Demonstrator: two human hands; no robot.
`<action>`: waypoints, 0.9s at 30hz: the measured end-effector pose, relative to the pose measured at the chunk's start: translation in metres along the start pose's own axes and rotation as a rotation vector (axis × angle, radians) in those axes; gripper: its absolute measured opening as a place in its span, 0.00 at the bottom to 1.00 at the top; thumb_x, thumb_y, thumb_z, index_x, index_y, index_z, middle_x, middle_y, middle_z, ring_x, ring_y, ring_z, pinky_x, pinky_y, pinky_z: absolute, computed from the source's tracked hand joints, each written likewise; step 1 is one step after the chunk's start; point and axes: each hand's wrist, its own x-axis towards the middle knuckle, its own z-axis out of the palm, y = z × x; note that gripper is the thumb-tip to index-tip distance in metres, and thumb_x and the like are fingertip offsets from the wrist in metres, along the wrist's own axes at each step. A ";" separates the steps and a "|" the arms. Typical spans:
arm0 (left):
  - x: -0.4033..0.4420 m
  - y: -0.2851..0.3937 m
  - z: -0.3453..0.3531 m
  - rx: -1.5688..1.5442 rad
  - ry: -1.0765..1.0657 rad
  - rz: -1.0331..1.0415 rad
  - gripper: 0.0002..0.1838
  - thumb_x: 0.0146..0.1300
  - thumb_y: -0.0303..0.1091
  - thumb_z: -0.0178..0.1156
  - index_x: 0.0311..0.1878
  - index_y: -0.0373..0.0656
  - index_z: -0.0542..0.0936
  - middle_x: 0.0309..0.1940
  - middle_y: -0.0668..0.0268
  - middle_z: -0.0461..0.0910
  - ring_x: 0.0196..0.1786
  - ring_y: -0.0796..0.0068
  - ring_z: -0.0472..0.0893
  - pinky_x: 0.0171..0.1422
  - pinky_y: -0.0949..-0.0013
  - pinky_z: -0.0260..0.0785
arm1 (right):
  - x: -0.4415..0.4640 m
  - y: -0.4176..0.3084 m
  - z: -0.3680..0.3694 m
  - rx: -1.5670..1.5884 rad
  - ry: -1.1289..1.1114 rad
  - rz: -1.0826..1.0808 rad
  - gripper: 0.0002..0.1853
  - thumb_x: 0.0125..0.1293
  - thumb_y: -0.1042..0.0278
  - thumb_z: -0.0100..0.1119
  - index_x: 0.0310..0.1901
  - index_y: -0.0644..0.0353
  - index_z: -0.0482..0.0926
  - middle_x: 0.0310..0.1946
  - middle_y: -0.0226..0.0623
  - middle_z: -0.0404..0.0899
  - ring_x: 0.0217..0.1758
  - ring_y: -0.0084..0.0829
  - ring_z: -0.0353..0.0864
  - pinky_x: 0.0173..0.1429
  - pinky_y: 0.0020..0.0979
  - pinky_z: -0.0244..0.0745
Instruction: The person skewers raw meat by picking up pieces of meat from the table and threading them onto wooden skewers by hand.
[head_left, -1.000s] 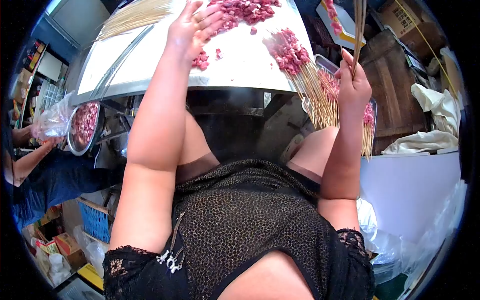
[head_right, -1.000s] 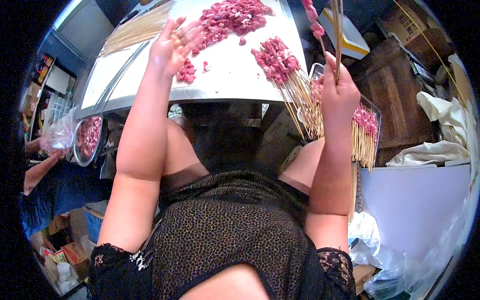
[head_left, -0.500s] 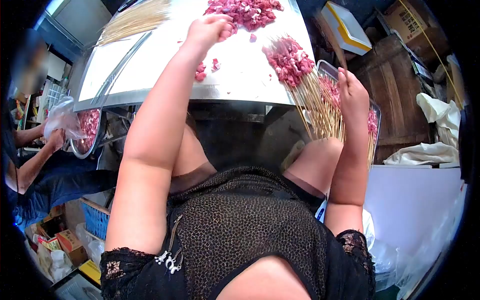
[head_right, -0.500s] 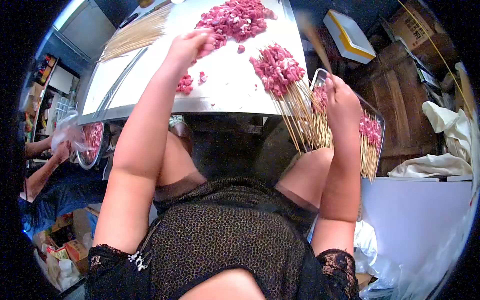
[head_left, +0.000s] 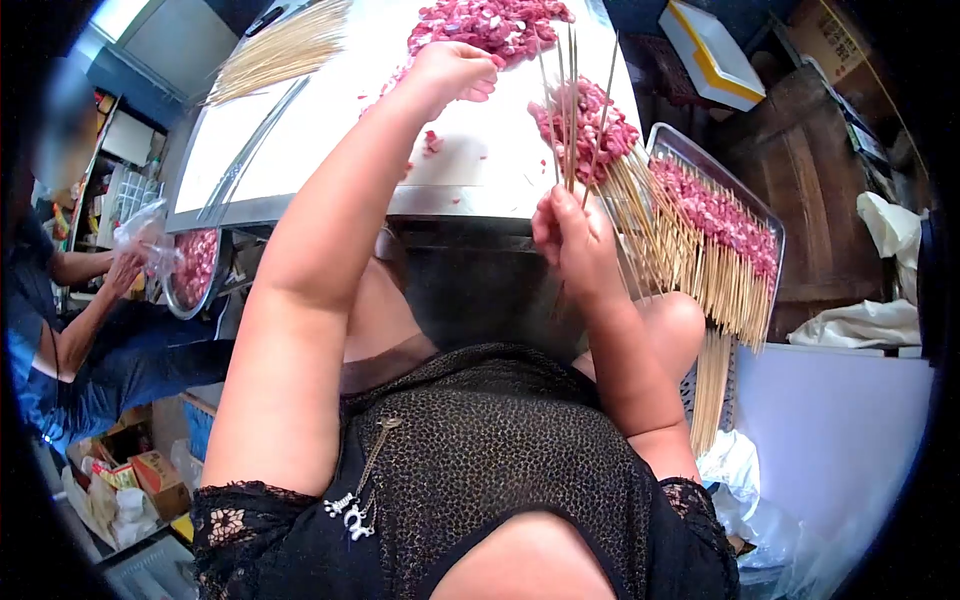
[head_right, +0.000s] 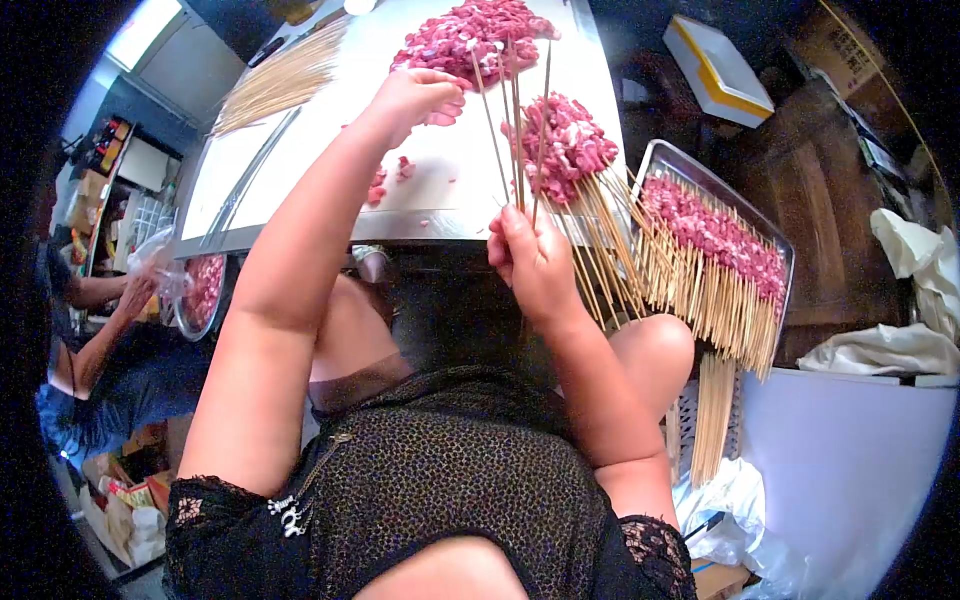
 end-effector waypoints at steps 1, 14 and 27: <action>-0.012 0.007 -0.005 0.011 0.015 -0.004 0.14 0.59 0.30 0.56 0.47 0.34 0.77 0.37 0.58 0.81 0.33 0.74 0.82 0.39 0.74 0.76 | 0.007 0.000 0.001 -0.027 -0.003 -0.027 0.14 0.69 0.56 0.44 0.32 0.56 0.72 0.19 0.25 0.69 0.17 0.13 0.61 0.20 0.16 0.53; -0.098 -0.001 -0.020 -0.633 0.014 -0.037 0.12 0.65 0.29 0.49 0.48 0.34 0.73 0.42 0.55 0.79 0.41 0.69 0.82 0.46 0.71 0.77 | 0.009 0.041 -0.003 -0.372 0.045 -0.133 0.11 0.65 0.66 0.53 0.40 0.64 0.81 0.28 0.34 0.77 0.32 0.23 0.73 0.41 0.23 0.68; -0.092 -0.007 -0.013 -0.718 0.155 0.015 0.13 0.67 0.33 0.51 0.47 0.34 0.73 0.41 0.53 0.79 0.45 0.62 0.81 0.47 0.65 0.77 | 0.005 0.040 0.003 -0.197 0.023 -0.157 0.11 0.63 0.73 0.56 0.47 0.61 0.80 0.23 0.21 0.72 0.26 0.13 0.67 0.32 0.17 0.64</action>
